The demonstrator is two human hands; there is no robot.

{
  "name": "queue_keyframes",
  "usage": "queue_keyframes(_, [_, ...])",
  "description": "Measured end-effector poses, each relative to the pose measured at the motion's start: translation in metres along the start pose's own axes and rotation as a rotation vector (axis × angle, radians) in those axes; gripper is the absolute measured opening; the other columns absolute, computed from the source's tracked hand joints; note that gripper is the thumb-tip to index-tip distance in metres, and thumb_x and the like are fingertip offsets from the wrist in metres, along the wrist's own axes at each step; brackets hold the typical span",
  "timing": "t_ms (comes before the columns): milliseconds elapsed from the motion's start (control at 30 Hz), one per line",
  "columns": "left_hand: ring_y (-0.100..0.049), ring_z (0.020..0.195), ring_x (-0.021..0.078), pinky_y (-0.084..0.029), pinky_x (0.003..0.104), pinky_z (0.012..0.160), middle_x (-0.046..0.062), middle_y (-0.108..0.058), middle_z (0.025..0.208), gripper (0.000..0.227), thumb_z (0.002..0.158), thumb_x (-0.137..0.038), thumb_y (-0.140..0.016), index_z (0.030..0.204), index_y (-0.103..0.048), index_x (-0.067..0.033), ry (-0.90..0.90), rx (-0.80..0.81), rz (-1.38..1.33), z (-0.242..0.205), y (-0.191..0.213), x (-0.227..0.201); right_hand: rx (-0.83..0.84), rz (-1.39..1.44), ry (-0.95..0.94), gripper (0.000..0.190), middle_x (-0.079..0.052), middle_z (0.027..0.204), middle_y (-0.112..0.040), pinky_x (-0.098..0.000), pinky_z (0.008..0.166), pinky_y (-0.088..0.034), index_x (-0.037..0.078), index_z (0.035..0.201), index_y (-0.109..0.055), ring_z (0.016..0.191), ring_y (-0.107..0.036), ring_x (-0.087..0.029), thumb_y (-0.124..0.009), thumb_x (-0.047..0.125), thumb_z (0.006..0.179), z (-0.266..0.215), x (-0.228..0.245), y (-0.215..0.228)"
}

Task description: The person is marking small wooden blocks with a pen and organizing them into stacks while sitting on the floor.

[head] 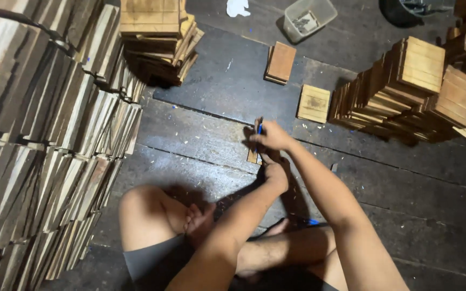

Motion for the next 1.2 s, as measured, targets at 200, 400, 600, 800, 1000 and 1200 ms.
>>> queue_keyframes(200, [-0.026, 0.142, 0.049, -0.043, 0.036, 0.108, 0.046, -0.009, 0.16, 0.073, 0.092, 0.012, -0.036, 0.157, -0.003, 0.0145, -0.079, 0.037, 0.057, 0.013, -0.032, 0.003, 0.088, 0.012, -0.112, 0.028, -0.015, 0.079, -0.074, -0.0453, 0.08, -0.054, 0.009, 0.088, -0.062, 0.084, -0.073, -0.037, -0.085, 0.022, 0.08, -0.02, 0.005, -0.017])
queue_keyframes(400, [0.001, 0.153, 0.0604, -0.033, 0.041, 0.118, 0.049, -0.007, 0.158, 0.071, 0.089, 0.018, -0.035, 0.152, -0.002, 0.0234, -0.152, 0.053, 0.121, 0.019, -0.064, 0.005, -0.086, -0.228, -0.083, 0.016, -0.015, 0.082, -0.074, -0.0463, 0.078, -0.057, 0.014, 0.096, -0.063, 0.087, -0.074, -0.038, -0.077, 0.022, 0.092, 0.018, -0.017, 0.023])
queue_keyframes(600, [-0.008, 0.15, 0.0566, -0.033, 0.041, 0.116, 0.046, -0.008, 0.16, 0.069, 0.091, 0.015, -0.035, 0.153, -0.005, 0.0207, -0.139, 0.085, 0.1, 0.027, -0.051, 0.001, -0.005, -0.082, -0.018, 0.02, -0.023, 0.086, -0.072, -0.0534, 0.085, -0.055, 0.008, 0.094, -0.063, 0.093, -0.072, -0.047, -0.078, 0.018, 0.086, -0.01, 0.023, -0.005])
queue_keyframes(800, [-0.03, 0.138, 0.0528, -0.046, 0.042, 0.103, 0.051, -0.008, 0.154, 0.064, 0.091, 0.01, -0.041, 0.147, -0.014, 0.0254, -0.121, 0.138, 0.063, 0.016, -0.036, 0.008, -0.022, -0.096, -0.03, 0.015, -0.019, 0.083, -0.072, -0.0507, 0.084, -0.056, 0.007, 0.094, -0.065, 0.088, -0.072, -0.043, -0.075, 0.016, 0.088, -0.011, -0.007, -0.015])
queue_keyframes(1000, [-0.053, 0.126, 0.0491, -0.058, 0.043, 0.09, 0.057, -0.008, 0.149, 0.061, 0.091, 0.004, -0.047, 0.141, -0.023, 0.0301, -0.135, 0.138, 0.044, 0.007, -0.001, 0.011, -0.127, -0.237, 0.114, 0.018, -0.015, 0.081, -0.07, -0.0482, 0.078, -0.057, 0.012, 0.093, -0.059, 0.084, -0.072, -0.039, -0.075, 0.018, 0.087, 0.028, -0.02, 0.013])
queue_keyframes(1200, [-0.048, 0.127, 0.0581, -0.061, 0.053, 0.079, 0.061, -0.013, 0.143, 0.084, 0.078, -0.008, -0.065, 0.138, -0.023, 0.0328, -0.243, 0.176, -0.003, 0.04, -0.04, 0.024, -0.568, -0.314, 0.291, 0.022, -0.008, 0.071, -0.056, -0.0392, 0.07, -0.054, 0.014, 0.086, -0.06, 0.072, -0.064, -0.032, -0.075, 0.028, 0.094, -0.045, -0.002, 0.03])
Point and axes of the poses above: each hand's wrist, its own z-axis towards the middle knuckle, its own y-axis out of the back of the hand, x = y × z, the point moved 3 cm from there along z, towards the middle knuckle
